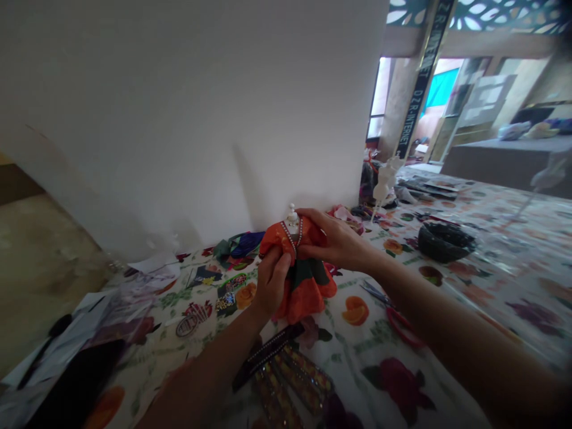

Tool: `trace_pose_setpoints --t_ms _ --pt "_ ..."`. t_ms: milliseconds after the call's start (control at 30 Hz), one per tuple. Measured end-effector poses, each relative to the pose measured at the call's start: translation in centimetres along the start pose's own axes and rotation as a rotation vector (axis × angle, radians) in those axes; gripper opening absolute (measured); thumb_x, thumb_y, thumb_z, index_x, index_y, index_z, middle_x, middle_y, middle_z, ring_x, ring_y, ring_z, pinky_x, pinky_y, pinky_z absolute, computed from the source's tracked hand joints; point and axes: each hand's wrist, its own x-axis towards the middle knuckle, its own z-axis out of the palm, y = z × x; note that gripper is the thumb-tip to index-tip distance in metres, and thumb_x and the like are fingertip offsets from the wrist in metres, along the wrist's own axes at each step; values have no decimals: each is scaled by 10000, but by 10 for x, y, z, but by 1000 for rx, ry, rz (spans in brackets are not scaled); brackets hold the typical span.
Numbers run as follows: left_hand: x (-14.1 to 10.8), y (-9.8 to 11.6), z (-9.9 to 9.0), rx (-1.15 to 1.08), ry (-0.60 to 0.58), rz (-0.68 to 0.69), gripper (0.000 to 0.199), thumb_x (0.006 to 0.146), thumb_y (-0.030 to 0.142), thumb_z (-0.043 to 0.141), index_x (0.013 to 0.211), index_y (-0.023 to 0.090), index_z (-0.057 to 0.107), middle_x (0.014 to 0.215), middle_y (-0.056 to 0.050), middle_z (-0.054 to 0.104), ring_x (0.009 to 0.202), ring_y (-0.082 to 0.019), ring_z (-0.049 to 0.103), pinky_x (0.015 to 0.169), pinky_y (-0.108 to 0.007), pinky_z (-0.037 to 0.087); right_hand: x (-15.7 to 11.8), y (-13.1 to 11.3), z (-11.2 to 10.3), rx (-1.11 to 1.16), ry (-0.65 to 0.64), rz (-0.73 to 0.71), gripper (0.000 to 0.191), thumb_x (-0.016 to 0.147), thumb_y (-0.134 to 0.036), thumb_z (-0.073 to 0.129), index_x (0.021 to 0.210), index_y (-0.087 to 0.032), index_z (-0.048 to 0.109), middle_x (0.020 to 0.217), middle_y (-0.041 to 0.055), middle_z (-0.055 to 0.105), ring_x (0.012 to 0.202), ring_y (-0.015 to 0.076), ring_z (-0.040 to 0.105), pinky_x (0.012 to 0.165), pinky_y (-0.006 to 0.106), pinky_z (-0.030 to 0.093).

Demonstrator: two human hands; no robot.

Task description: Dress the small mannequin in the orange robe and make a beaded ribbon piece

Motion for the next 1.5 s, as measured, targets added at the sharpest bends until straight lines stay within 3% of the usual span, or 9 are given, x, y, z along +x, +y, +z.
trace_pose_setpoints --t_ms 100,267,1000,1233,1500 --pt "0 0 1 30 6 8 229 940 377 552 987 200 688 948 -42 686 880 -206 597 847 -302 471 0 0 0 -4 4 6 639 845 -312 692 1426 -215 448 1322 120 621 1168 285 610 994 444 484" --pt "1 0 2 41 62 -28 232 924 388 581 877 184 680 823 -15 664 782 -177 584 764 -271 467 -1 0 0 -2 5 -2 637 840 -307 701 1419 -225 448 1303 116 628 1161 280 614 988 434 487" --pt "2 -2 1 139 24 2 223 920 342 571 765 182 567 684 29 498 634 -125 438 603 -256 362 -1 -2 -2 -8 0 13 631 845 -283 684 1424 -177 455 1282 131 637 1117 273 621 964 411 489" --pt "3 -3 2 141 25 28 206 923 340 569 787 185 575 709 26 533 646 -126 451 611 -255 371 -2 -1 1 -33 -2 7 685 871 -413 689 1451 -156 430 1308 156 622 1136 285 617 975 426 489" --pt "2 -5 0 134 26 29 222 911 360 589 776 190 543 714 22 509 656 -129 455 607 -254 394 -1 -1 7 -67 30 26 643 866 -356 692 1424 -143 453 1256 149 644 1089 266 636 962 406 493"
